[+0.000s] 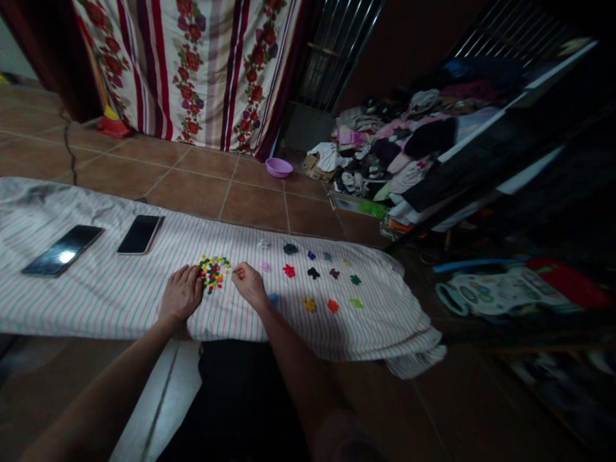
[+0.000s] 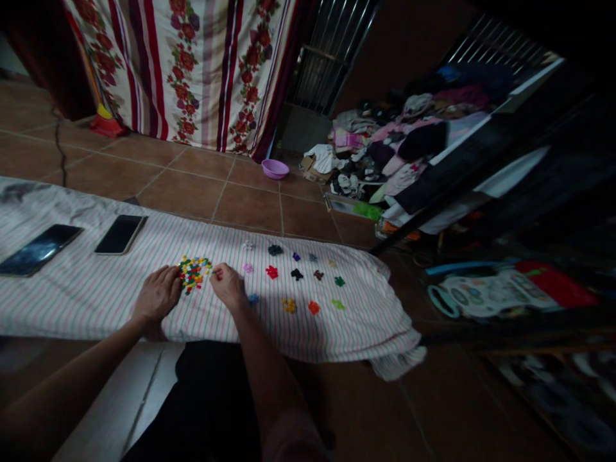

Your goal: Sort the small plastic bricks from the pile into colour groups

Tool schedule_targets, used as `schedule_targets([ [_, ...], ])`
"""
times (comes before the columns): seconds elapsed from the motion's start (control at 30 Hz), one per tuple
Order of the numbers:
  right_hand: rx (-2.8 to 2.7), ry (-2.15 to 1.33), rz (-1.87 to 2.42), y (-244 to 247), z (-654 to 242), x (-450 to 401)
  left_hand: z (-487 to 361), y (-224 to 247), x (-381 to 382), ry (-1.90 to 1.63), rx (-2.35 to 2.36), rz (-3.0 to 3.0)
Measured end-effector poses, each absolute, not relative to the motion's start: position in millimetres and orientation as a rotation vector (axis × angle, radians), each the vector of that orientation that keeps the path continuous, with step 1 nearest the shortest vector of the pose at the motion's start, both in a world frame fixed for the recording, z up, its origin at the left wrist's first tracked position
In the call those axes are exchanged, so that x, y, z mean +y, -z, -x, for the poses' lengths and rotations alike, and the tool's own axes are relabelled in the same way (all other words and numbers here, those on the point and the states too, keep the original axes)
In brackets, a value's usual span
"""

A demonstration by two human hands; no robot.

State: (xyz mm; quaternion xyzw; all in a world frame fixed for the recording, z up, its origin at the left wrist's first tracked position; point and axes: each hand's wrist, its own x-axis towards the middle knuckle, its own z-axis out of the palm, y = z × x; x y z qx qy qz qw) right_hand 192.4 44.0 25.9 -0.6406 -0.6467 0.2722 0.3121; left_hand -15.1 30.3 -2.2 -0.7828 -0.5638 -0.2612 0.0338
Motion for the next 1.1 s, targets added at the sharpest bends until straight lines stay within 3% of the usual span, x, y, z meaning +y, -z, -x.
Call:
schedule_targets([
  [0.67,-1.608,-0.374,1.591,-10,-289,20,19,7,32,0.786,-1.667,2.400],
  [1.1,-1.443,-0.008,1.705,-13,-400,-9,19,8,33,0.783,-1.668,2.408],
])
